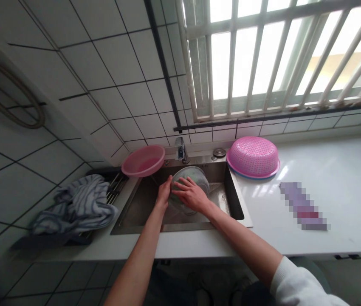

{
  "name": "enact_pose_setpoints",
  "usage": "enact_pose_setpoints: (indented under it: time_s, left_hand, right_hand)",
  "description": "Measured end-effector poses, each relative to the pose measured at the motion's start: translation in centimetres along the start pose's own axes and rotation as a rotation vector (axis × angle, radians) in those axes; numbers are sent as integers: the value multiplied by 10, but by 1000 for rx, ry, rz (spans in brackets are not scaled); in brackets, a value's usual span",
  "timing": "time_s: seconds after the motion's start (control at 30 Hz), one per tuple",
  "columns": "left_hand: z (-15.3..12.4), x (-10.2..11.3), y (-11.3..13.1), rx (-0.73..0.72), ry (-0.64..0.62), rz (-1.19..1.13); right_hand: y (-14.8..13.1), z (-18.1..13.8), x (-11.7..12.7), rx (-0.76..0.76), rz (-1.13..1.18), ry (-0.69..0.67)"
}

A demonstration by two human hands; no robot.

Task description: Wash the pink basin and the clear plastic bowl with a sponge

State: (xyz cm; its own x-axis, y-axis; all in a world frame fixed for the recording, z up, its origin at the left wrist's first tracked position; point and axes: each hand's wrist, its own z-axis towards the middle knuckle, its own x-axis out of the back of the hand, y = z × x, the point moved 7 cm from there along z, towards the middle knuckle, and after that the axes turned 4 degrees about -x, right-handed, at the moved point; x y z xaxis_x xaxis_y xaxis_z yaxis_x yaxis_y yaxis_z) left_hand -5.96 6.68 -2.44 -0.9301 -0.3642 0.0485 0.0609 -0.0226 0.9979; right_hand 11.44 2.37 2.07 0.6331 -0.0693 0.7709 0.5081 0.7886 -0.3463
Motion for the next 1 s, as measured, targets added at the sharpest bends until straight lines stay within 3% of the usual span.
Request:
enact_pose_setpoints:
  time_s: [0.1, 0.27, 0.47, 0.53, 0.67, 0.73, 0.83, 1.0]
  left_hand:
    - [-2, 0, 1, -6, -5, -6]
    - [-6, -5, 2, 47, -17, 0]
    - [-3, 0, 1, 27, 0, 36]
    - [-4, 1, -3, 28, -11, 51]
    - [-4, -10, -10, 40, -126, 26]
    - [-2, -18, -10, 23, -196, 21]
    - [2, -16, -2, -60, -152, 140]
    - [7, 9, 14, -161, 65, 437]
  right_hand:
    - [5, 2, 2, -5, 45, -5]
    - [49, -6, 19, -354, 134, 170]
    - [-4, -1, 7, 0, 43, 0]
    - [4, 0, 8, -47, 62, 3]
    - [55, -7, 19, -349, 97, 104]
    - [67, -12, 21, -382, 81, 110]
    - [61, -12, 17, -332, 42, 81]
    - [13, 1, -4, -149, -24, 11]
